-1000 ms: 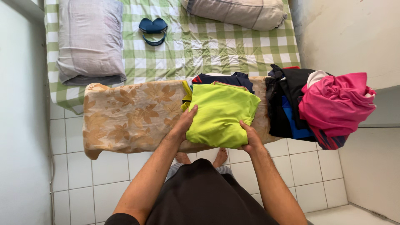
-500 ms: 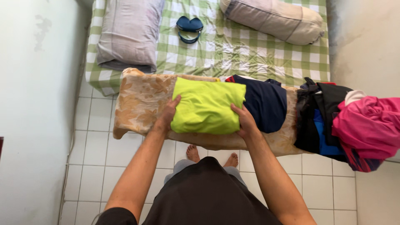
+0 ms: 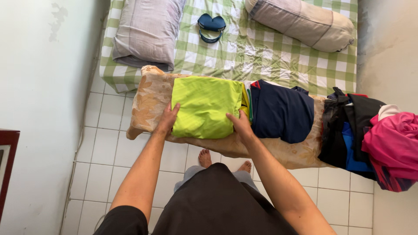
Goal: The person picks up a pile of clothes from a wardrobe shelf and places them on a board. The person then folds each clothing item individually and stacks them on the board.
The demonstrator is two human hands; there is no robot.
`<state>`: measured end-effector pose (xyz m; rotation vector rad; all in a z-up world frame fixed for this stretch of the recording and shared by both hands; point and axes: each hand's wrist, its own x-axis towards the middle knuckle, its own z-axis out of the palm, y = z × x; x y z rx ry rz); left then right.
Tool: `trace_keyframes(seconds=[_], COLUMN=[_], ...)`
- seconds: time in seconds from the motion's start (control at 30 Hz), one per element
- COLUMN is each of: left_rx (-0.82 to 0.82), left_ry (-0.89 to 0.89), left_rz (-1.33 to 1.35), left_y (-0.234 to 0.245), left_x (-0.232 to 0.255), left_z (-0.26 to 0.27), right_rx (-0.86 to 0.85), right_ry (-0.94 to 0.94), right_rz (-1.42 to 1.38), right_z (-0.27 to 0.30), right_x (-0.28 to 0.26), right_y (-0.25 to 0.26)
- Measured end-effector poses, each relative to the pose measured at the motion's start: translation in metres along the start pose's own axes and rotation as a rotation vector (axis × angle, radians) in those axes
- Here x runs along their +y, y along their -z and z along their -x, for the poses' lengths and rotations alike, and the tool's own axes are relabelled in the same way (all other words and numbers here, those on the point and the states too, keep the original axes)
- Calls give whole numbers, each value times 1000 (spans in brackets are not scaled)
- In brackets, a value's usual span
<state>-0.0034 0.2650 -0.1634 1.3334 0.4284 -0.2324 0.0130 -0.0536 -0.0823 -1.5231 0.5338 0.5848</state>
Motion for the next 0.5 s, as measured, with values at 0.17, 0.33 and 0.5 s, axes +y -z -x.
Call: trace_keyframes(seconds=[0.17, 0.33, 0.5], left_rx=[171, 185, 214], left_ry=[-163, -211, -289], left_rz=[-694, -705, -781], left_y=[4, 5, -2], left_x=[3, 11, 11], left_z=[8, 17, 24], right_rx=[-54, 229, 215], right_ry=[163, -15, 52], right_rz=[15, 339, 499], right_z=[17, 48, 61], right_x=[17, -1, 13], right_y=[-5, -14, -6])
